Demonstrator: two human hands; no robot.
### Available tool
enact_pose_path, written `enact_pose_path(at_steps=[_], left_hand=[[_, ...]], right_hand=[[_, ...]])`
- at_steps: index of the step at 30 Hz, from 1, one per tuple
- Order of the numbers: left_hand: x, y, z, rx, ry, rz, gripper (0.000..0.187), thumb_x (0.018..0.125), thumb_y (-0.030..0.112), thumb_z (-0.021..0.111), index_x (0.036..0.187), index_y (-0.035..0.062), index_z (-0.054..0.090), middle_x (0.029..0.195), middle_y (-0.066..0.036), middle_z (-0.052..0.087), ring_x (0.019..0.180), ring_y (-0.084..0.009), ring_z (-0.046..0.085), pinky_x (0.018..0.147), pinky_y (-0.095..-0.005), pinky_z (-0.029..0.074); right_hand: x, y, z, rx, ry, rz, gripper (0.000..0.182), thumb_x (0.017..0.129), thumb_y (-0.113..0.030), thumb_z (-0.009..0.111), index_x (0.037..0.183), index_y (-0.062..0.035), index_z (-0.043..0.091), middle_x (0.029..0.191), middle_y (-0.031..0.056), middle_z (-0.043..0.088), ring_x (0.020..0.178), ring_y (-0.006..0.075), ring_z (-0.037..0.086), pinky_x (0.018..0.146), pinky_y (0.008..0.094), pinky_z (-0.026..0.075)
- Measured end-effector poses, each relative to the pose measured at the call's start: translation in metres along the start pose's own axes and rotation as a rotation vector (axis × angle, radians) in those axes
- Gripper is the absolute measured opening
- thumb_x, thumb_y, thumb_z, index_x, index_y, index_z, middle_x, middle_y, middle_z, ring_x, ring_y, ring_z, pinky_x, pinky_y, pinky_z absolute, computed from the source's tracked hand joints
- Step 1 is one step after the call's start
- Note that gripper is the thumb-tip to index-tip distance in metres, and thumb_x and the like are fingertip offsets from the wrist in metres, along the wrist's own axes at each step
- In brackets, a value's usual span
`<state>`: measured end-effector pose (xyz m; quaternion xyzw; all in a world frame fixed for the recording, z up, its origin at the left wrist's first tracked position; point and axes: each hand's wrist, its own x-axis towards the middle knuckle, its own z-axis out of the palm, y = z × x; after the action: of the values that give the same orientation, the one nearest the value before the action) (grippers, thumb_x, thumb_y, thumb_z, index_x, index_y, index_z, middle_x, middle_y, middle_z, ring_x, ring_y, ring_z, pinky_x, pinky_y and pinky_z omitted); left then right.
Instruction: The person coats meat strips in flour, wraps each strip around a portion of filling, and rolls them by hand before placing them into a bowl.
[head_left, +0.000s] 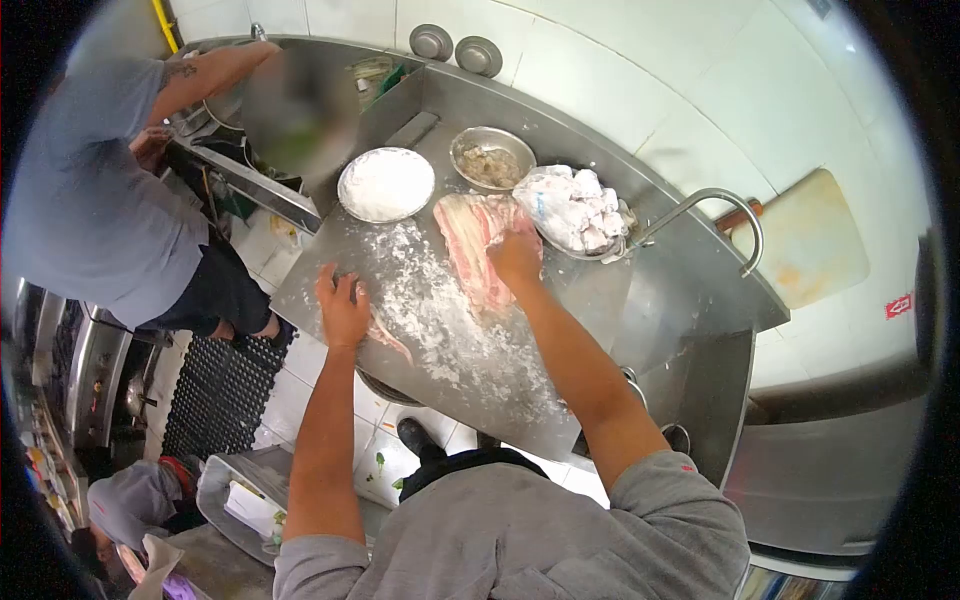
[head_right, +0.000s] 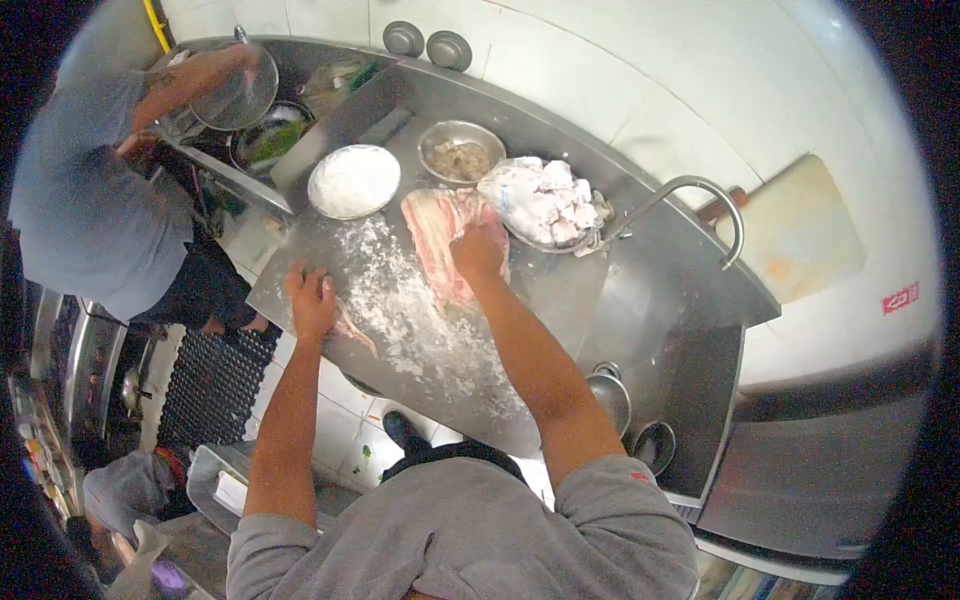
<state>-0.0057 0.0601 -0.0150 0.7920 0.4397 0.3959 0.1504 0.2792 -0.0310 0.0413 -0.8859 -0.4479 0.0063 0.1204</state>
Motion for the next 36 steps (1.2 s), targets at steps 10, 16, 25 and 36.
enact_pose_path(at_steps=[10, 16, 25, 36], left_hand=[[-0.001, -0.002, 0.0, -0.021, 0.036, 0.027, 0.021, 0.076, 0.01, 0.061, 0.096, 0.0012, 0.06, 0.127, -0.023, 0.041, 0.117, -0.0406, 0.038, 0.099, -0.0464, 0.032], [0.001, -0.002, -0.001, -0.096, 0.009, 0.0, 0.021, 0.077, 0.01, 0.061, 0.095, 0.0013, 0.06, 0.127, -0.022, 0.04, 0.119, -0.0396, 0.036, 0.099, -0.0453, 0.033], [0.0, -0.001, -0.003, -0.09, -0.015, 0.004, 0.021, 0.077, 0.011, 0.061, 0.096, 0.0015, 0.06, 0.128, -0.021, 0.04, 0.12, -0.0385, 0.036, 0.099, -0.044, 0.034], [0.001, -0.001, -0.002, -0.117, -0.023, -0.023, 0.021, 0.076, 0.011, 0.061, 0.095, 0.0014, 0.061, 0.126, -0.02, 0.043, 0.12, -0.0389, 0.037, 0.101, -0.0445, 0.032]], right_hand=[[0.009, -0.003, -0.013, 0.03, -0.076, 0.116, 0.034, 0.072, -0.03, 0.063, 0.092, -0.0017, 0.063, 0.095, 0.0176, 0.064, 0.093, 0.0324, 0.06, 0.083, 0.0416, 0.047], [0.012, -0.011, -0.025, -0.043, -0.233, 0.128, 0.041, 0.072, -0.034, 0.064, 0.099, -0.0031, 0.063, 0.102, 0.018, 0.063, 0.098, 0.0326, 0.06, 0.085, 0.0416, 0.047], [0.023, 0.016, 0.001, 0.254, -0.143, 0.029, 0.053, 0.069, -0.037, 0.068, 0.107, -0.0012, 0.061, 0.101, 0.0213, 0.063, 0.094, 0.0339, 0.061, 0.084, 0.0382, 0.046], [0.035, 0.034, 0.006, 0.528, -0.273, 0.139, 0.048, 0.075, -0.033, 0.067, 0.106, 0.0024, 0.059, 0.091, 0.0155, 0.064, 0.083, 0.0253, 0.061, 0.074, 0.0393, 0.048]])
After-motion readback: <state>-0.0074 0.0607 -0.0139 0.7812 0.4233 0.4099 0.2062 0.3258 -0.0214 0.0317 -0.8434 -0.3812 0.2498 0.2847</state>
